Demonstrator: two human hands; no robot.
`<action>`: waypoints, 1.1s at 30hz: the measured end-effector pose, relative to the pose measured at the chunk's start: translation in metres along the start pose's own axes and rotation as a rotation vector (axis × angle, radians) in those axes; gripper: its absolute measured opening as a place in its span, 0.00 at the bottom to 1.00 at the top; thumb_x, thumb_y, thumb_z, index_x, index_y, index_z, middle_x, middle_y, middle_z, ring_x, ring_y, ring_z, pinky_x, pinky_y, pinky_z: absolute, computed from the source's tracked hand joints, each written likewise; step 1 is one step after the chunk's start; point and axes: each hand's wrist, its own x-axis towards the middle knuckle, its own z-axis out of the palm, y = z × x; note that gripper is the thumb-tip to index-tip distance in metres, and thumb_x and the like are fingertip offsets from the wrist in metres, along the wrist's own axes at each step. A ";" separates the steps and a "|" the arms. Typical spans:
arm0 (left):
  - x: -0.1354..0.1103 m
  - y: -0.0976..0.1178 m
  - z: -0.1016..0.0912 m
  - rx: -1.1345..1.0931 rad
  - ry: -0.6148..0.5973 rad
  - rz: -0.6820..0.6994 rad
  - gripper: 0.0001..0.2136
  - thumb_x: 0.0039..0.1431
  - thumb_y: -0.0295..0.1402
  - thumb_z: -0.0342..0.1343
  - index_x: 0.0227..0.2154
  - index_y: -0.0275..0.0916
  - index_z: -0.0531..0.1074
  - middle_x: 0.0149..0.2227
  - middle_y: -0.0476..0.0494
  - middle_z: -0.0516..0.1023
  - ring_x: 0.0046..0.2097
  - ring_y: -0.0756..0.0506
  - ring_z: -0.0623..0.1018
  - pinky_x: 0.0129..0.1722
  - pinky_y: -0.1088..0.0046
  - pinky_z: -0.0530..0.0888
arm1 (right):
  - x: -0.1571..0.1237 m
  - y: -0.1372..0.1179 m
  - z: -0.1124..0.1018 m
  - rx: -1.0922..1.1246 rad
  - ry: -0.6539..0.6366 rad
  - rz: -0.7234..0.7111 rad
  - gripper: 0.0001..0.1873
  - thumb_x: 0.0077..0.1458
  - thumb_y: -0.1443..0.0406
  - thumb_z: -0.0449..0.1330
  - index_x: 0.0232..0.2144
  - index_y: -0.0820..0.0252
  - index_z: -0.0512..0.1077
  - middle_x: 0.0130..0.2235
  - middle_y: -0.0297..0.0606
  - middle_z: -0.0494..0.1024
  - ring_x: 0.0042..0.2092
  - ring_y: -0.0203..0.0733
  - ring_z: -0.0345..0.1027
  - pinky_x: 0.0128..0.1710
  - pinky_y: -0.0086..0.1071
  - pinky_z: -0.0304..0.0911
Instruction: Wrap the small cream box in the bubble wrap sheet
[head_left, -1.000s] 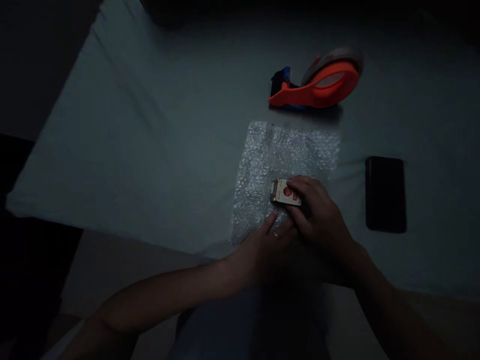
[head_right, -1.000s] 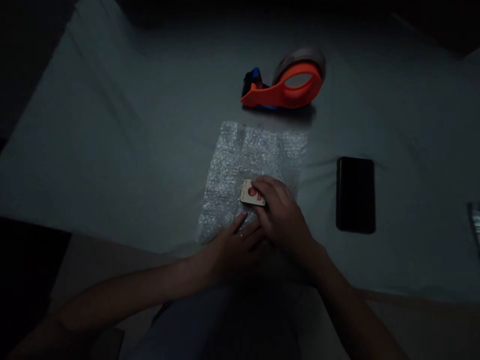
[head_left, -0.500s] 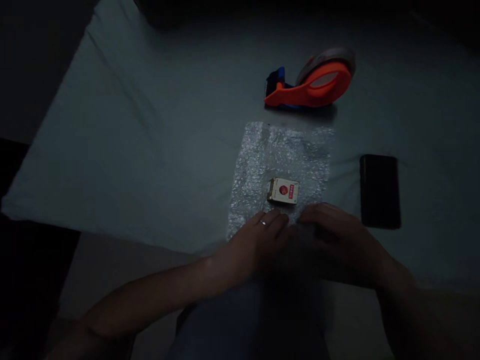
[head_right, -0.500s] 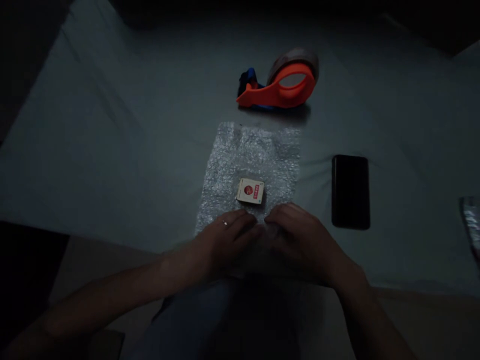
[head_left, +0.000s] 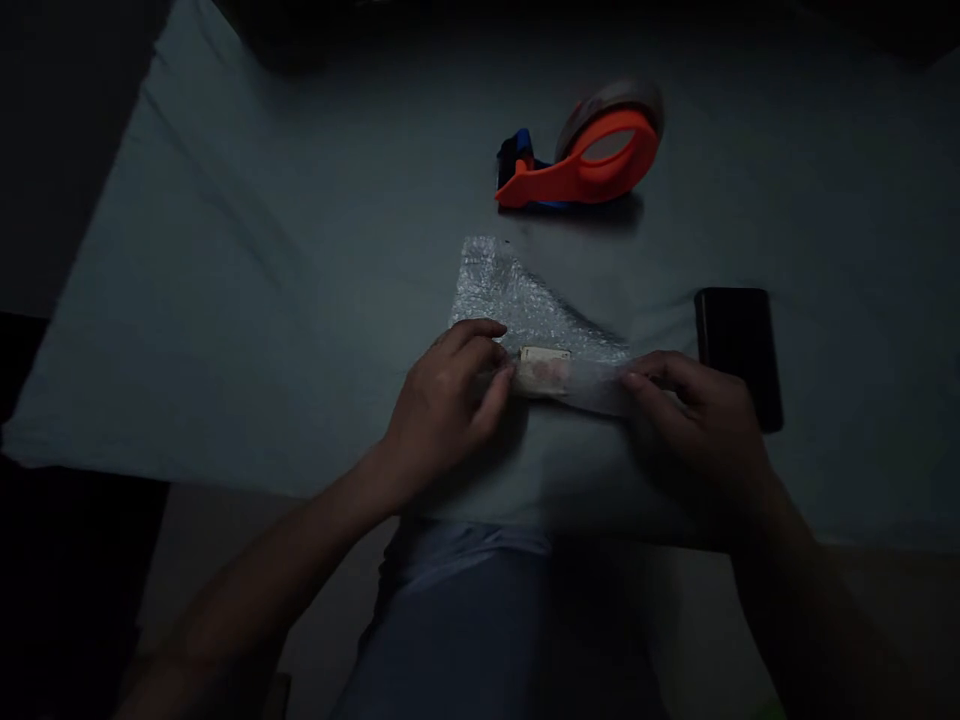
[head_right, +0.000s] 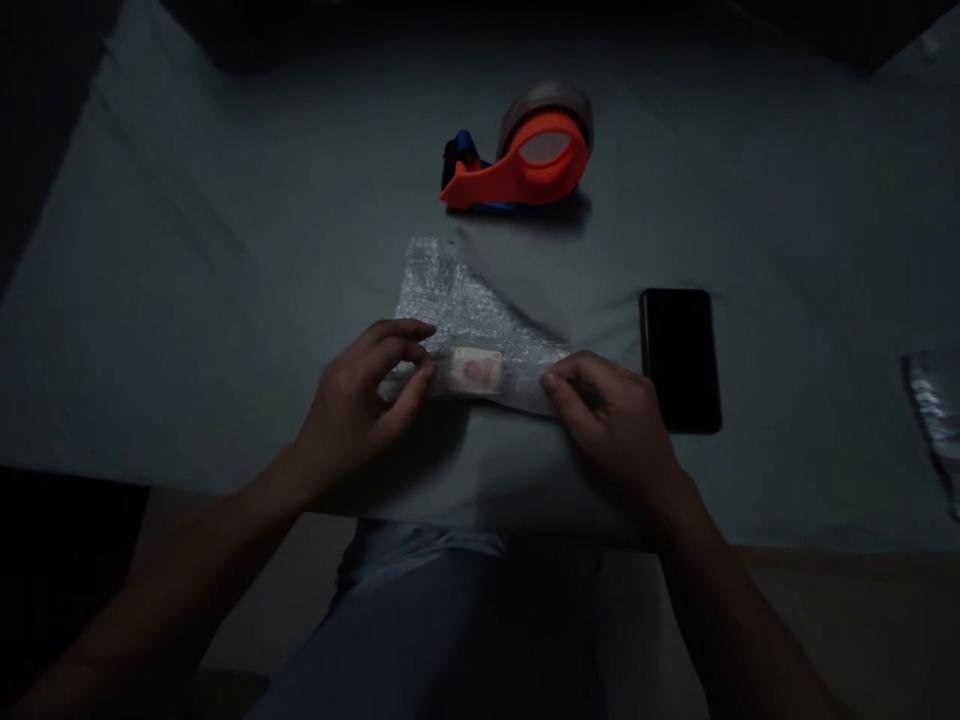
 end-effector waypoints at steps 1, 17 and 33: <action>0.004 -0.002 0.004 -0.068 0.004 -0.037 0.03 0.60 0.27 0.51 0.33 0.35 0.69 0.47 0.36 0.76 0.50 0.44 0.76 0.50 0.68 0.72 | 0.003 0.000 0.002 0.009 0.025 0.021 0.07 0.57 0.61 0.57 0.31 0.56 0.73 0.30 0.34 0.78 0.32 0.40 0.72 0.31 0.32 0.65; 0.019 -0.016 0.030 -0.526 -0.034 -0.385 0.04 0.52 0.28 0.54 0.24 0.37 0.65 0.35 0.46 0.79 0.36 0.49 0.77 0.36 0.74 0.71 | 0.012 0.003 0.022 -0.124 0.230 -0.122 0.06 0.53 0.65 0.60 0.36 0.58 0.69 0.38 0.40 0.77 0.41 0.45 0.72 0.40 0.40 0.68; 0.012 -0.018 -0.003 -0.210 -0.228 -0.414 0.14 0.58 0.43 0.56 0.24 0.37 0.68 0.24 0.52 0.70 0.27 0.52 0.68 0.29 0.75 0.63 | 0.007 -0.016 0.035 -0.227 -0.193 -0.439 0.14 0.58 0.68 0.57 0.47 0.64 0.68 0.54 0.49 0.73 0.54 0.49 0.66 0.56 0.47 0.61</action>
